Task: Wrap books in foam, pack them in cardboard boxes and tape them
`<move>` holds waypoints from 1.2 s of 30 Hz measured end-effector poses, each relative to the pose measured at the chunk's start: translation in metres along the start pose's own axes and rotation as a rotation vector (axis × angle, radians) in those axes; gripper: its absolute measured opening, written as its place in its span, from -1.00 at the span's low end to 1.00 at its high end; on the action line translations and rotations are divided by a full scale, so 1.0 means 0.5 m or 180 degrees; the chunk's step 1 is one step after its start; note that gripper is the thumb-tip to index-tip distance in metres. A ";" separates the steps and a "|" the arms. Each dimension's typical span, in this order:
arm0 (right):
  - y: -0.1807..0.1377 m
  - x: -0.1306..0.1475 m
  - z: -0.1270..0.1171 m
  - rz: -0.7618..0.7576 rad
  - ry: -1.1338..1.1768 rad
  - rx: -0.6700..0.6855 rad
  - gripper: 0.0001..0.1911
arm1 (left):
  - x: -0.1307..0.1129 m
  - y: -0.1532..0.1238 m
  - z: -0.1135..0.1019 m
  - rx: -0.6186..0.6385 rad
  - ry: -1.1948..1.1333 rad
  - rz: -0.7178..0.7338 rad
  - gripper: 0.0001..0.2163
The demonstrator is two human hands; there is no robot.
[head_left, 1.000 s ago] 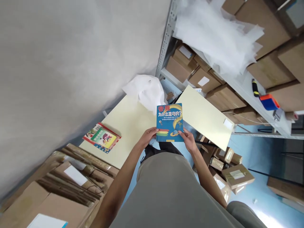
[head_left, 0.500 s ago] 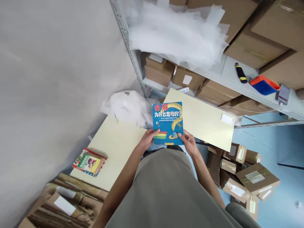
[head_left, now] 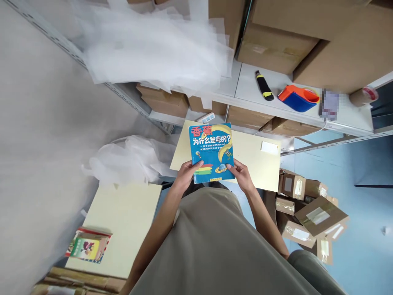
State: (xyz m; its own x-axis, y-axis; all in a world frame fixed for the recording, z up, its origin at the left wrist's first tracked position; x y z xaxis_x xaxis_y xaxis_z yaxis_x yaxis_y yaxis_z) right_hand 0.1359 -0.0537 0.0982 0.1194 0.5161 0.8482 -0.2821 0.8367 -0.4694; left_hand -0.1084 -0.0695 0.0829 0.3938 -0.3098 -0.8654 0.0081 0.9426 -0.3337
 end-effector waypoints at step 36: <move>0.057 0.049 -0.055 0.0001 0.0237 -0.0076 -0.25 | -0.030 0.025 0.013 0.0475 0.0092 0.0568 -0.26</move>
State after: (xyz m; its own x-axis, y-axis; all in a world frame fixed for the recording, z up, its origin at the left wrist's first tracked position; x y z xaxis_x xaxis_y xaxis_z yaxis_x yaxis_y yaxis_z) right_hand 0.1568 -0.0125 0.0988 0.1901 0.5277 0.8279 -0.2595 0.8403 -0.4760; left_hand -0.1082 -0.0525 0.0942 0.3747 -0.1379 -0.9168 0.0775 0.9901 -0.1172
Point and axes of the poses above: each hand's wrist, its own y-axis towards the middle knuckle, its own z-axis out of the palm, x = y × z, the point moved 3 cm from there along y, towards the middle knuckle, and after that the axes turned 10 degrees about z, right-handed, at the moved point
